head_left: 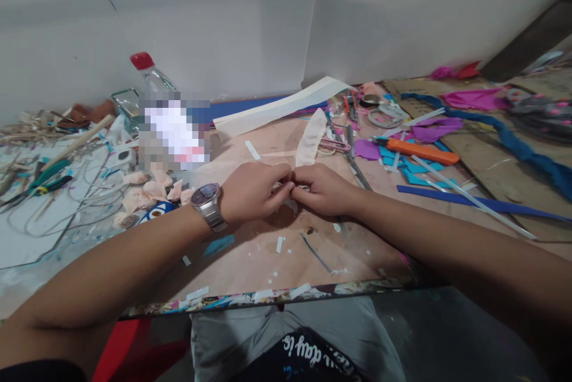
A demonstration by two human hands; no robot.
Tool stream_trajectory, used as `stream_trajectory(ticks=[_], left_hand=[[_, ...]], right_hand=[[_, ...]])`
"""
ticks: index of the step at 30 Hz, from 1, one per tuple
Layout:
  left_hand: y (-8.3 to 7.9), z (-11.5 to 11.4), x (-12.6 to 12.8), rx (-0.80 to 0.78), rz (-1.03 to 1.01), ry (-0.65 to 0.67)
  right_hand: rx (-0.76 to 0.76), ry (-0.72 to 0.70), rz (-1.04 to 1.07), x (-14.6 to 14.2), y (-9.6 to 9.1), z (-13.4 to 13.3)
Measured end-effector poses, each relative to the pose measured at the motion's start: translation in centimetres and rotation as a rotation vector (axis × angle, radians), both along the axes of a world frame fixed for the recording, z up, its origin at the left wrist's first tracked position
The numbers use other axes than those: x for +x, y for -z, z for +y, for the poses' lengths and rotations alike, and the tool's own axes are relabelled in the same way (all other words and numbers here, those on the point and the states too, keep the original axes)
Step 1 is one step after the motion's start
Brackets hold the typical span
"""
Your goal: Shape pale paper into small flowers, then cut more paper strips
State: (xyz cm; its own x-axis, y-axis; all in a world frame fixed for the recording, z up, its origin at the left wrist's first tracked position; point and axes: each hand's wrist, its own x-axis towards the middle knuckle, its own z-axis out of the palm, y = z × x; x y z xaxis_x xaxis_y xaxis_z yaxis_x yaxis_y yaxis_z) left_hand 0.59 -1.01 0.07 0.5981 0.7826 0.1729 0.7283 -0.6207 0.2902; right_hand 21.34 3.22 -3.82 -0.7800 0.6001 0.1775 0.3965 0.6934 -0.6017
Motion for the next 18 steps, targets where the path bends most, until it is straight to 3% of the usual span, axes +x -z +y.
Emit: stream_trajectory(ticks=[18], left_hand=[[0.00,0.02,-0.01,-0.002,0.002,0.001]], right_hand=[[-0.002,-0.004,0.000,-0.02,-0.07,-0.04]])
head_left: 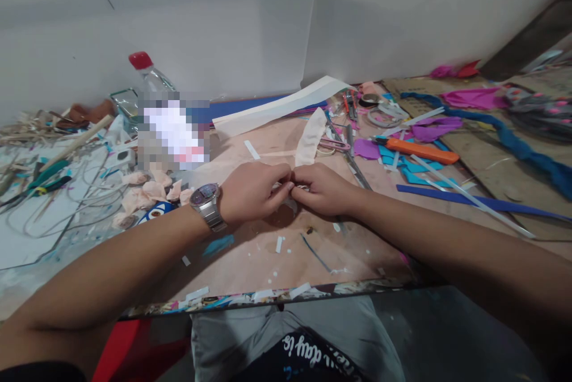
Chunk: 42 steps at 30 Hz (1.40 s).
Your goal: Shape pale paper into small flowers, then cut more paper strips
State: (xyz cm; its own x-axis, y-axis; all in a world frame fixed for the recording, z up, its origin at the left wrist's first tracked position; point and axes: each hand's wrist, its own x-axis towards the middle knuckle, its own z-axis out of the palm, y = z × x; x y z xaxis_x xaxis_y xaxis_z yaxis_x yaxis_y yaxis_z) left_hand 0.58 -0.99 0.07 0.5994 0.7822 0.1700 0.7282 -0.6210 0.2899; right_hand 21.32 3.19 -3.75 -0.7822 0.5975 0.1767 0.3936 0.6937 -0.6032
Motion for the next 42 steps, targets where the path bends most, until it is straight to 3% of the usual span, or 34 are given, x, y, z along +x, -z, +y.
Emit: stream_trajectory(ticks=[42], left_hand=[[0.27,-0.17,0.08,0.014,0.029,-0.007]], right_hand=[[0.017,0.003,0.019,-0.13,0.17,0.00]])
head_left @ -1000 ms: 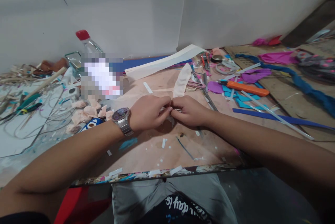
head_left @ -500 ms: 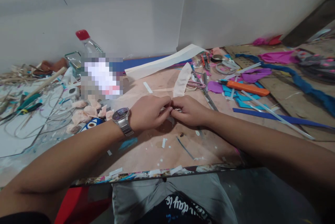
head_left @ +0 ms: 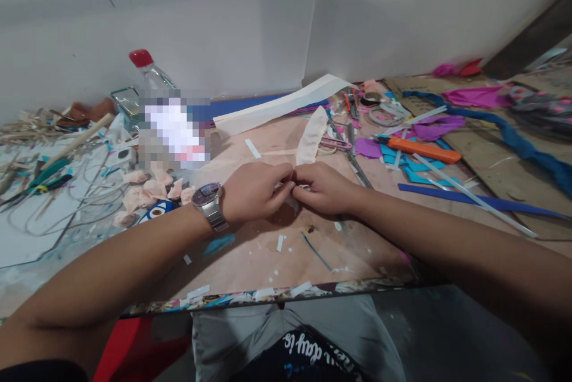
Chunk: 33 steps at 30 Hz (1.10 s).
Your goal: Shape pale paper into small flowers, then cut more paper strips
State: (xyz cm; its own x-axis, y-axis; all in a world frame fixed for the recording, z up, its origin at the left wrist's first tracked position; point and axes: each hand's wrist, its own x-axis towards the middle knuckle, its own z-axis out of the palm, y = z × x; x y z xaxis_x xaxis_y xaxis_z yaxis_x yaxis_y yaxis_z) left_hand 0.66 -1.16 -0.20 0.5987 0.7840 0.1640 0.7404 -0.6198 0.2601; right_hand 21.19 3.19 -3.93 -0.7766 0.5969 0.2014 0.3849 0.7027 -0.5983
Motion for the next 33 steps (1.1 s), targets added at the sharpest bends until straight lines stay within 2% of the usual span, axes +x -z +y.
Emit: stream_trajectory(ticks=[16,21,28,33], left_hand=[[0.0,0.0,0.0,-0.003,0.003,0.003],[-0.2,0.3,-0.2,-0.047,-0.045,0.005],[-1.1,0.8,-0.6,-0.156,-0.211,-0.058],[-1.6,0.9,-0.6,-0.184,-0.237,-0.119]], right_hand=[[-0.018,-0.007,-0.002,0.0,-0.1,0.0],[-0.006,0.000,0.019,0.0,-0.2,-0.1],[0.080,0.166,0.121,0.0,-0.6,-0.3],[0.124,0.241,0.179,0.0,-0.7,-0.3]])
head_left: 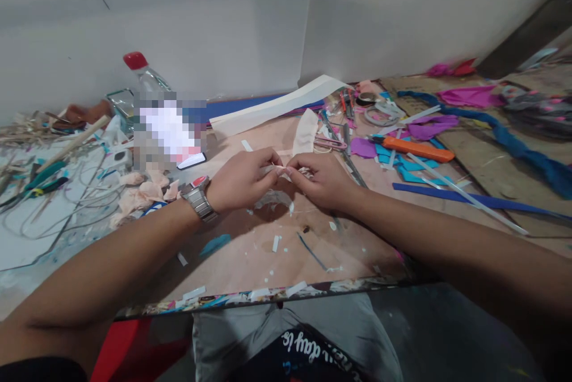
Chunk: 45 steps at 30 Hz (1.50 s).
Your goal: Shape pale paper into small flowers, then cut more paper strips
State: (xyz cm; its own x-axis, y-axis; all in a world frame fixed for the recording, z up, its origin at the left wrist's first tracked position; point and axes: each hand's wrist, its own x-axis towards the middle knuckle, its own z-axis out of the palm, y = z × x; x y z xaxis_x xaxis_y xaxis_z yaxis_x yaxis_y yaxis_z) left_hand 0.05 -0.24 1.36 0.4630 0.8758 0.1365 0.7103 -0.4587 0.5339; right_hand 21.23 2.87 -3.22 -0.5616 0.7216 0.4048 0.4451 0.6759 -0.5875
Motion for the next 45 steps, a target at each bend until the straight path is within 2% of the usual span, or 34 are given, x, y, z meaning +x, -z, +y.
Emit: stream_trajectory(ticks=[6,14,32,37,45], left_hand=[[-0.24,0.04,0.00,-0.009,-0.005,0.004],[-0.05,0.43,-0.37,-0.086,-0.057,0.035],[0.25,0.25,0.09,0.062,0.082,0.046],[0.11,0.38,-0.24,-0.077,-0.037,0.105],[0.20,0.71,-0.55,-0.260,-0.115,0.093]], right_hand=[[-0.038,-0.010,0.016,-0.16,0.26,-0.01],[0.045,-0.024,0.001,-0.04,0.15,0.00],[0.011,0.010,0.037,0.05,0.10,-0.09],[0.064,0.025,0.020,0.10,0.10,-0.09],[0.093,-0.032,-0.006,0.04,0.15,-0.05]])
